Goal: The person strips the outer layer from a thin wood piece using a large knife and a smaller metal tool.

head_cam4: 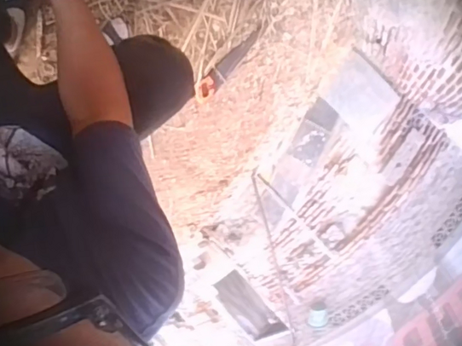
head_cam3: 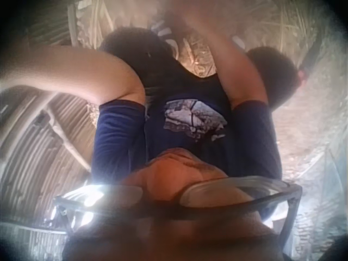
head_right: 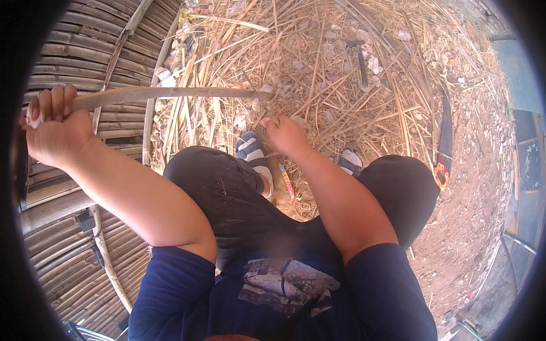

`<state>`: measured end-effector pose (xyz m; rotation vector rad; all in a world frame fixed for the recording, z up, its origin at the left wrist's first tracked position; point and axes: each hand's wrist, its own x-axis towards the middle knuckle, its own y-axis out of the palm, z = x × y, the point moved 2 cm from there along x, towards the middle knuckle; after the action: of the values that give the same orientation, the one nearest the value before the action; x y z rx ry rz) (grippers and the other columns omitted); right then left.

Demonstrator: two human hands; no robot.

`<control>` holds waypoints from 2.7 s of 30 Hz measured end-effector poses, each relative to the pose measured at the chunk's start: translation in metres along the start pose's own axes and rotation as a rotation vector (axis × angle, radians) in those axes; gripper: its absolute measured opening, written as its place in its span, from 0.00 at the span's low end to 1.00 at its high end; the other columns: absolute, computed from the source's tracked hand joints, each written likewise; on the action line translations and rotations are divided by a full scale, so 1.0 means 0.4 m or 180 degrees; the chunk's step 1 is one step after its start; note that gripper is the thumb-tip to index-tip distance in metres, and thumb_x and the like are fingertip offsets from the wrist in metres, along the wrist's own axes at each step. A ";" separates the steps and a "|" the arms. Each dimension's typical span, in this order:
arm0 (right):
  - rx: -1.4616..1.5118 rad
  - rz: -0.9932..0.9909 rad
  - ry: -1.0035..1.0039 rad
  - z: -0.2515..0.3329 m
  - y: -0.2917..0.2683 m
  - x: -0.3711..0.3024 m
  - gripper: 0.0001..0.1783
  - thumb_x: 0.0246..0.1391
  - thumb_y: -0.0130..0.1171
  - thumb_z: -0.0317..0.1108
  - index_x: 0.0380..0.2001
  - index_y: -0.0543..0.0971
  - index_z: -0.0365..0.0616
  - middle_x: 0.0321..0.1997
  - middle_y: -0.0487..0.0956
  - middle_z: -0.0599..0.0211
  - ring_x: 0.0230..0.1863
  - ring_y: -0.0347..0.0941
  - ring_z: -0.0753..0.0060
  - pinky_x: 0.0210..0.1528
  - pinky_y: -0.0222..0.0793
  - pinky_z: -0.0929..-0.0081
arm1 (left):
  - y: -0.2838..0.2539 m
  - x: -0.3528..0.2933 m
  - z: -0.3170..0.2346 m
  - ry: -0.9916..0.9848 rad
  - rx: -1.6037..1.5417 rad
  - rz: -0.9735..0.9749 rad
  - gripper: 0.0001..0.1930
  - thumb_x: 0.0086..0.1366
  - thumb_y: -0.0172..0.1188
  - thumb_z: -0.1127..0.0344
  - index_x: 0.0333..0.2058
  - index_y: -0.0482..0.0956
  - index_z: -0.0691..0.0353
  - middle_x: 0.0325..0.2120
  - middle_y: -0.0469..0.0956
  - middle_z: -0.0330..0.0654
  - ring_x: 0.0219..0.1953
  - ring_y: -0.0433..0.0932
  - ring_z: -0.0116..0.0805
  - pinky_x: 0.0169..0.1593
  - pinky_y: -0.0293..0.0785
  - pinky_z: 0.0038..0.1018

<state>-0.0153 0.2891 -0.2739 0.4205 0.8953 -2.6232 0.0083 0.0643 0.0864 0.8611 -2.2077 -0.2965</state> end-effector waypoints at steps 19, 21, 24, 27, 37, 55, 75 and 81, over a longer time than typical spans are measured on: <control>0.0655 0.0366 0.0978 -0.108 0.047 0.024 0.33 0.65 0.48 0.58 0.40 0.77 0.31 0.26 0.79 0.51 0.31 0.79 0.51 0.39 0.73 0.56 | -0.096 0.053 0.030 0.0257 0.0375 -0.0523 0.19 0.70 0.48 0.56 0.21 0.57 0.55 0.15 0.50 0.35 0.18 0.45 0.28 0.24 0.45 0.28; 0.0739 0.0403 0.0659 -0.050 0.023 0.005 0.34 0.64 0.48 0.58 0.41 0.77 0.29 0.31 0.79 0.46 0.37 0.78 0.49 0.44 0.72 0.56 | -0.099 0.053 0.030 0.0245 0.0366 -0.0508 0.19 0.70 0.48 0.57 0.21 0.57 0.55 0.15 0.50 0.35 0.18 0.45 0.28 0.24 0.45 0.28; 0.0194 0.0351 0.0081 0.015 -0.014 -0.031 0.35 0.64 0.47 0.57 0.46 0.78 0.27 0.44 0.80 0.35 0.52 0.77 0.41 0.56 0.70 0.54 | -0.106 0.060 0.029 0.0192 0.0284 -0.0465 0.19 0.69 0.49 0.56 0.21 0.57 0.55 0.15 0.50 0.35 0.18 0.45 0.28 0.24 0.45 0.28; -0.0482 -0.0021 0.0111 -0.135 0.057 0.012 0.35 0.64 0.47 0.56 0.47 0.77 0.27 0.47 0.79 0.35 0.54 0.75 0.38 0.58 0.69 0.54 | -0.088 0.058 0.026 0.0172 0.0217 -0.0465 0.19 0.69 0.50 0.56 0.21 0.58 0.55 0.15 0.50 0.35 0.18 0.45 0.28 0.24 0.45 0.28; 0.0056 0.0265 0.0677 -0.117 0.038 0.025 0.36 0.63 0.46 0.57 0.51 0.76 0.28 0.49 0.78 0.32 0.55 0.74 0.36 0.59 0.67 0.51 | -0.078 0.045 0.026 0.0178 0.0255 -0.0417 0.19 0.68 0.49 0.55 0.20 0.58 0.55 0.14 0.49 0.34 0.18 0.44 0.28 0.25 0.45 0.28; -0.0210 -0.0220 0.0795 -0.115 0.003 0.049 0.36 0.63 0.49 0.58 0.46 0.77 0.27 0.37 0.82 0.38 0.36 0.82 0.43 0.42 0.75 0.57 | -0.123 0.071 -0.090 -0.0018 -0.0234 0.0371 0.17 0.52 0.54 0.67 0.15 0.53 0.51 0.14 0.45 0.32 0.16 0.45 0.25 0.23 0.44 0.26; 0.0231 -0.0231 0.0943 -0.156 -0.027 0.036 0.32 0.62 0.50 0.57 0.46 0.77 0.32 0.40 0.81 0.36 0.44 0.79 0.38 0.49 0.72 0.51 | -0.190 0.125 -0.007 -0.0132 -0.0045 0.0152 0.18 0.71 0.37 0.62 0.18 0.55 0.51 0.13 0.47 0.31 0.15 0.43 0.25 0.24 0.47 0.27; 0.1091 -0.0031 0.1186 -0.142 -0.033 0.046 0.32 0.63 0.51 0.57 0.43 0.76 0.30 0.36 0.81 0.37 0.41 0.79 0.37 0.47 0.73 0.53 | -0.196 0.129 -0.001 -0.0089 -0.0004 -0.0022 0.18 0.71 0.37 0.62 0.18 0.55 0.51 0.13 0.47 0.31 0.15 0.43 0.25 0.23 0.46 0.26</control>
<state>-0.0277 0.3309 -0.3169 1.0204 0.5405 -2.7589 0.0212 -0.0285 0.0804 0.8689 -2.2304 -0.3149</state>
